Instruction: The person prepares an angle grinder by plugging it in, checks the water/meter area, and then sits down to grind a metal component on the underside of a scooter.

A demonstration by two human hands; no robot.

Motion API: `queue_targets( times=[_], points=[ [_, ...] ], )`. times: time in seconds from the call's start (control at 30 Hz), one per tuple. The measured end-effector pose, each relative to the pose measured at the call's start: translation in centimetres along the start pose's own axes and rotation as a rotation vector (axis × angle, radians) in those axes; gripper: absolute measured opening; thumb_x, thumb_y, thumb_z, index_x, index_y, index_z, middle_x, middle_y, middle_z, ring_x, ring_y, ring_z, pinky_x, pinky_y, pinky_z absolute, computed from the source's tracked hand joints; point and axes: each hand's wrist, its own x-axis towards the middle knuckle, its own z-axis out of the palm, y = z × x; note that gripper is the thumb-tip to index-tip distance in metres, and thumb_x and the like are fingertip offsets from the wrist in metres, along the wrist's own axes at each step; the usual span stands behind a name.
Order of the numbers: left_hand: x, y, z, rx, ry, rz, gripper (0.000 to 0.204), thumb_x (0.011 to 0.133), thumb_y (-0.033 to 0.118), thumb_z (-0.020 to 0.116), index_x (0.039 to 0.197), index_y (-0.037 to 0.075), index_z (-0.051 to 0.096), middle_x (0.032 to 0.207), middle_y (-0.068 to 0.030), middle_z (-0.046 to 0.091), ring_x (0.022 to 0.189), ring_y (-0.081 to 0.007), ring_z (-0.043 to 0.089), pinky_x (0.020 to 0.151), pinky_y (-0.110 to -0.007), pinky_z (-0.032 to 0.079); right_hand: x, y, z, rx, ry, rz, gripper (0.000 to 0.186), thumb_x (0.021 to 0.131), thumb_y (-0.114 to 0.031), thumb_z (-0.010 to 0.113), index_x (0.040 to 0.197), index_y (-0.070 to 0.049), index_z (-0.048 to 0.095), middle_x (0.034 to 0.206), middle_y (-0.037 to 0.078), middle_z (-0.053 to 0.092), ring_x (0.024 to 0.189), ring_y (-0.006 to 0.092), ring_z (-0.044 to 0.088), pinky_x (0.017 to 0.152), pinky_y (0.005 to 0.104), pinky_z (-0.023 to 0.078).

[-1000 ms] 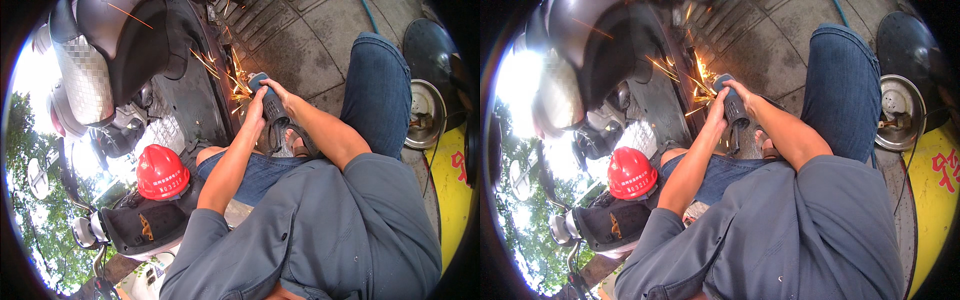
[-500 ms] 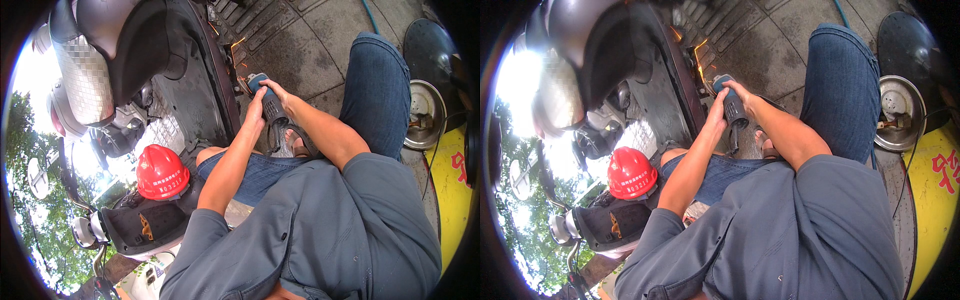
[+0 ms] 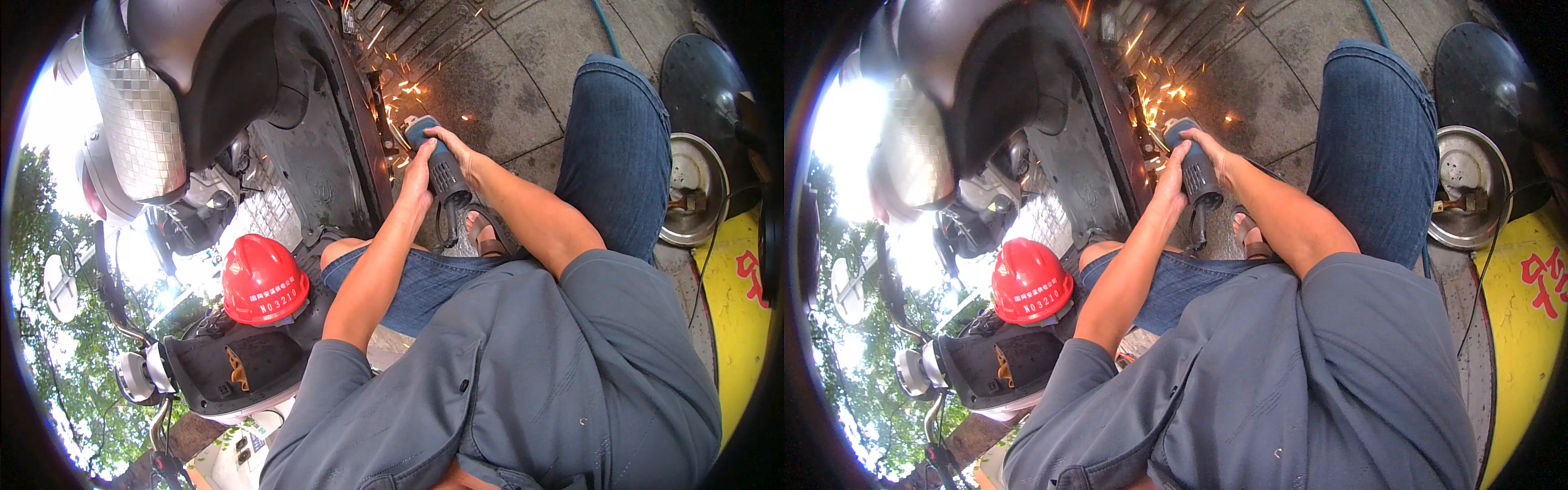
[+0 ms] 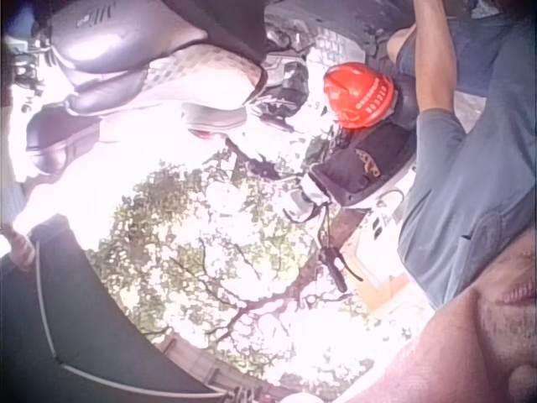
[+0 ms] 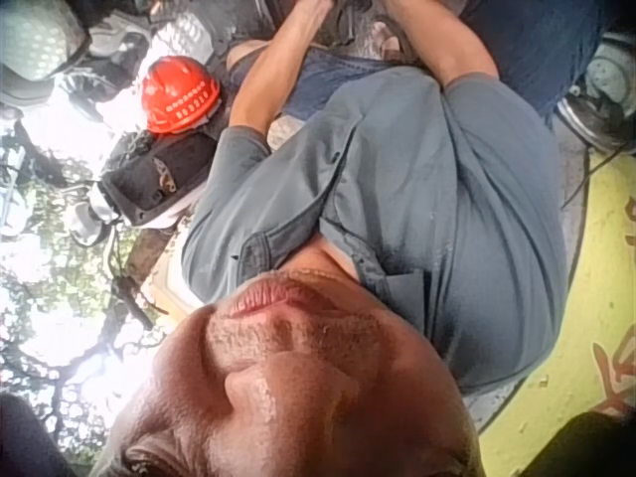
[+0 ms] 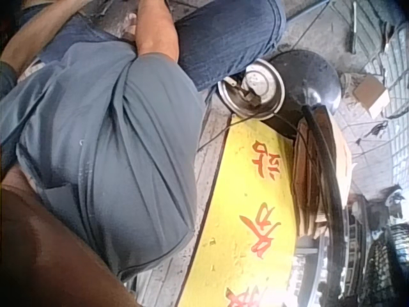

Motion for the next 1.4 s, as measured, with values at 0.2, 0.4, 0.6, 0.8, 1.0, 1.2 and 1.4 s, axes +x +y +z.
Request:
queue_targets(
  times=[0.2, 0.4, 0.6, 0.8, 1.0, 1.2, 1.4],
  points=[
    [0.6, 0.0, 0.0, 0.003, -0.056, 0.003, 0.053, 0.083, 0.041, 0.064, 0.120, 0.007, 0.047, 0.097, -0.0098, 0.064, 0.081, -0.0221, 0.067, 0.068, -0.038, 0.058, 1.0, -0.3, -0.7, -0.013, -0.001, -0.017, 0.051, 0.071, -0.053, 0.062, 0.091, -0.007, 0.060, 0.068, 0.011, 0.061, 0.050, 0.0248, 0.060, 0.048, 0.0396, 0.053],
    [-0.3, 0.0, 0.3, -0.013, 0.003, -0.037, 0.049, 0.083, 0.039, 0.065, 0.119, 0.008, 0.051, 0.098, -0.0093, 0.063, 0.082, -0.0211, 0.065, 0.071, -0.037, 0.055, 0.2, -0.1, -0.1, 0.016, 0.002, -0.009, 0.050, 0.071, -0.052, 0.063, 0.091, -0.006, 0.060, 0.068, 0.012, 0.062, 0.050, 0.0248, 0.060, 0.048, 0.0383, 0.052],
    [0.5, -0.4, -0.1, -0.001, -0.019, -0.019, 0.053, 0.083, 0.041, 0.065, 0.120, 0.007, 0.047, 0.096, -0.0095, 0.064, 0.079, -0.0219, 0.067, 0.066, -0.038, 0.058, 0.9, 0.3, -0.6, 0.033, 0.016, -0.014, 0.047, 0.072, -0.049, 0.064, 0.090, -0.005, 0.060, 0.068, 0.011, 0.062, 0.048, 0.0243, 0.059, 0.046, 0.0361, 0.053],
    [0.0, -0.2, 0.0, -0.006, -0.006, -0.030, 0.055, 0.083, 0.039, 0.065, 0.122, 0.006, 0.046, 0.101, -0.0103, 0.062, 0.084, -0.0218, 0.065, 0.071, -0.038, 0.057, 0.3, 0.2, -0.3, 0.026, 0.035, 0.001, 0.046, 0.072, -0.049, 0.064, 0.087, -0.006, 0.059, 0.067, 0.011, 0.062, 0.047, 0.0236, 0.059, 0.045, 0.0357, 0.052],
    [-0.2, 0.1, 0.3, -0.027, -0.007, -0.019, 0.055, 0.082, 0.039, 0.067, 0.120, 0.003, 0.048, 0.100, -0.0104, 0.062, 0.084, -0.0214, 0.065, 0.072, -0.036, 0.055, 0.8, -0.1, -0.5, 0.009, 0.005, -0.014, 0.048, 0.072, -0.050, 0.063, 0.090, -0.006, 0.059, 0.071, 0.013, 0.062, 0.051, 0.0257, 0.060, 0.049, 0.0385, 0.053],
    [-0.2, 0.6, 0.5, -0.006, -0.026, -0.028, 0.056, 0.083, 0.041, 0.066, 0.121, 0.006, 0.046, 0.101, -0.0112, 0.063, 0.082, -0.0226, 0.066, 0.070, -0.038, 0.058, 1.1, -0.5, -0.7, -0.001, -0.033, 0.013, 0.053, 0.072, -0.053, 0.061, 0.096, -0.005, 0.060, 0.078, 0.017, 0.064, 0.058, 0.0298, 0.062, 0.057, 0.0440, 0.054],
    [-0.6, 0.4, 1.0, -0.001, -0.006, -0.044, 0.057, 0.084, 0.041, 0.064, 0.122, 0.003, 0.046, 0.101, -0.0116, 0.062, 0.084, -0.0230, 0.066, 0.072, -0.038, 0.056, 1.2, -0.1, -0.9, 0.001, 0.019, -0.038, 0.048, 0.072, -0.051, 0.062, 0.091, -0.006, 0.059, 0.070, 0.012, 0.062, 0.050, 0.0252, 0.060, 0.047, 0.0381, 0.053]
  ],
)
